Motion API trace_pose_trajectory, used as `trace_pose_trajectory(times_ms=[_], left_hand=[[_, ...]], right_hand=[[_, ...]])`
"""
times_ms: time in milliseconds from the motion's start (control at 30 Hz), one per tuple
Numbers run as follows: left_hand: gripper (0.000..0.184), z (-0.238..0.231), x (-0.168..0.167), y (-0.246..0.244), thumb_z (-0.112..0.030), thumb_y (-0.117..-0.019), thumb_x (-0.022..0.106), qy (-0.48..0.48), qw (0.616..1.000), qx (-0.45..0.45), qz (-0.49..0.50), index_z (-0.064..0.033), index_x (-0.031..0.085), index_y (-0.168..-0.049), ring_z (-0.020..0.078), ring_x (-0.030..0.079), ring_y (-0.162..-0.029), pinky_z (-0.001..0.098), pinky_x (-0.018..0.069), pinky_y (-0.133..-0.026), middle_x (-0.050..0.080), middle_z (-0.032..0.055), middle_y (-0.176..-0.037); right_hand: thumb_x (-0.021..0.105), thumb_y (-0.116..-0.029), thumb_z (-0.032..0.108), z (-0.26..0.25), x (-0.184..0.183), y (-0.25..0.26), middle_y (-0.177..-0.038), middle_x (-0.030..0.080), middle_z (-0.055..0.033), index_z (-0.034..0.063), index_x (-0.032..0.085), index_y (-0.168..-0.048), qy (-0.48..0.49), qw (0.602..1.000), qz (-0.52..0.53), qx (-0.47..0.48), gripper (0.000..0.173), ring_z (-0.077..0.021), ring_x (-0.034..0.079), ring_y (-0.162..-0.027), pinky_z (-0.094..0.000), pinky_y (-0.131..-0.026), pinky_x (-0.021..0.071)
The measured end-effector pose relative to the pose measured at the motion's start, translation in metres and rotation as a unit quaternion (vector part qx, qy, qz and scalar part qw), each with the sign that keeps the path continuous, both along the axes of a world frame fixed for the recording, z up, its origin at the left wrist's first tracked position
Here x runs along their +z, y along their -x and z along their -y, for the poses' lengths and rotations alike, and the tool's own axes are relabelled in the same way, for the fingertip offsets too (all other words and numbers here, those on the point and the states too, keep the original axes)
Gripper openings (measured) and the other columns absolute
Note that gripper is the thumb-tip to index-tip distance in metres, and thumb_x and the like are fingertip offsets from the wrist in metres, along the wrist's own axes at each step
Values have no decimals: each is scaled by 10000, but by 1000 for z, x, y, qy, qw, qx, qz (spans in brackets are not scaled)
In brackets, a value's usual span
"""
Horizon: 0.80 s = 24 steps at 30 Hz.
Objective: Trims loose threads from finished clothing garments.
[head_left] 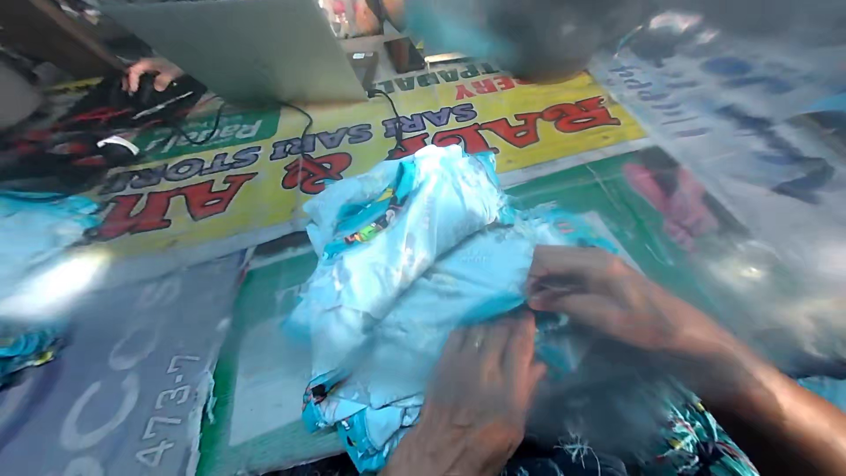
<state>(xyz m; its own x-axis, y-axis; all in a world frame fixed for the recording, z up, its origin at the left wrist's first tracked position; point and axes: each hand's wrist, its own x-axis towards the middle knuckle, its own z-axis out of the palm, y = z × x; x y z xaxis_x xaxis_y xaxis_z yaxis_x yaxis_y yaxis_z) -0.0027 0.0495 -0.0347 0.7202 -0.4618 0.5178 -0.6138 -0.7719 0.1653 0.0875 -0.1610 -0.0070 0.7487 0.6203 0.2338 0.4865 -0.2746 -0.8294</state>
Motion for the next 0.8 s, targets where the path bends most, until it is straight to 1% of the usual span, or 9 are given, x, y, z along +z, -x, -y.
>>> trace_pose_trajectory(times_ms=[133, 167, 233, 300, 367, 467, 567, 667, 800], left_hand=[[430, 14, 22, -20, -333, -1028, 540, 128, 976, -28, -174, -13, 667, -1285, 245, 690, -1109, 420, 551, -942, 720, 132, -1170], [395, 15, 26, -25, -329, -1038, 546, 201, 945, -44, -256, -27, 697, -1242, 149, 688, -1091, 342, 548, -952, 734, 85, -1133], [223, 16, 28, -38, -235, -1025, 572, 357, 852, -62, -377, -71, 723, -1035, -24, 651, -893, 194, 544, -822, 696, -53, -913], [219, 15, 31, -50, -118, -1034, 533, 469, 763, -53, -443, -86, 700, -897, -16, 643, -785, 192, 555, -754, 674, -70, -810], [338, 12, 35, -57, -170, -1054, 529, 524, 717, -24, -459, -110, 663, -750, 19, 604, -671, 202, 529, -657, 624, -57, -704], [328, 7, 46, -56, -169, -1056, 536, 617, 650, 6, -443, -75, 677, -776, 82, 670, -676, 249, 590, -680, 674, 14, -724], [307, 8, 55, -52, -209, -1099, 436, 698, 572, 48, -428, -53, 639, -929, 128, 710, -657, 277, 619, -633, 703, 57, -753], [330, 9, 55, -49, -254, -1111, 396, 759, 507, 57, -404, -84, 611, -929, 111, 689, -613, 260, 611, -591, 673, 39, -709], [290, 10, 49, -41, -162, -1098, 413, 808, 447, 42, -382, -71, 617, -914, 95, 682, -636, 247, 610, -628, 670, 42, -731]], right_hand=[[642, -941, 173, -5, 30, 2, -865, 622, 74, 137, 709, -922, 43, 985, 160, -39, 79, 29, 591, -764, -128, -644, 498], [646, -929, 155, -8, 35, 2, -861, 620, 73, 137, 703, -917, 45, 980, 188, -40, 62, 24, 590, -754, -137, -630, 498], [656, -919, 134, -18, 39, 2, -853, 620, 57, 124, 702, -919, 38, 974, 220, -39, 47, 11, 597, -728, -154, -600, 513], [629, -950, 149, -24, 37, 4, -858, 608, 46, 106, 698, -950, 21, 969, 238, -57, 81, 1, 582, -736, -161, -605, 488], [567, -1030, 222, -20, 37, 11, -878, 628, 61, 86, 695, -999, -21, 968, 228, -103, 189, 32, 585, -762, -129, -651, 499], [462, -1097, 360, -12, 23, 28, -833, 624, 104, 120, 681, -1046, -98, 958, 183, -198, 329, 84, 553, -707, -93, -627, 468], [514, -1082, 327, -21, 2, 44, -863, 633, 64, 85, 687, -1108, -143, 953, 145, -226, 298, 67, 556, -710, -102, -626, 477], [641, -1008, 394, -40, -12, 48, -920, 618, 34, 44, 668, -1161, -169, 947, 147, -228, 383, 71, 542, -758, -80, -661, 477], [711, -974, 224, -62, -17, 36, -899, 659, -13, 14, 684, -1025, -187, 934, 202, -228, 218, 34, 613, -785, -98, -713, 528]])
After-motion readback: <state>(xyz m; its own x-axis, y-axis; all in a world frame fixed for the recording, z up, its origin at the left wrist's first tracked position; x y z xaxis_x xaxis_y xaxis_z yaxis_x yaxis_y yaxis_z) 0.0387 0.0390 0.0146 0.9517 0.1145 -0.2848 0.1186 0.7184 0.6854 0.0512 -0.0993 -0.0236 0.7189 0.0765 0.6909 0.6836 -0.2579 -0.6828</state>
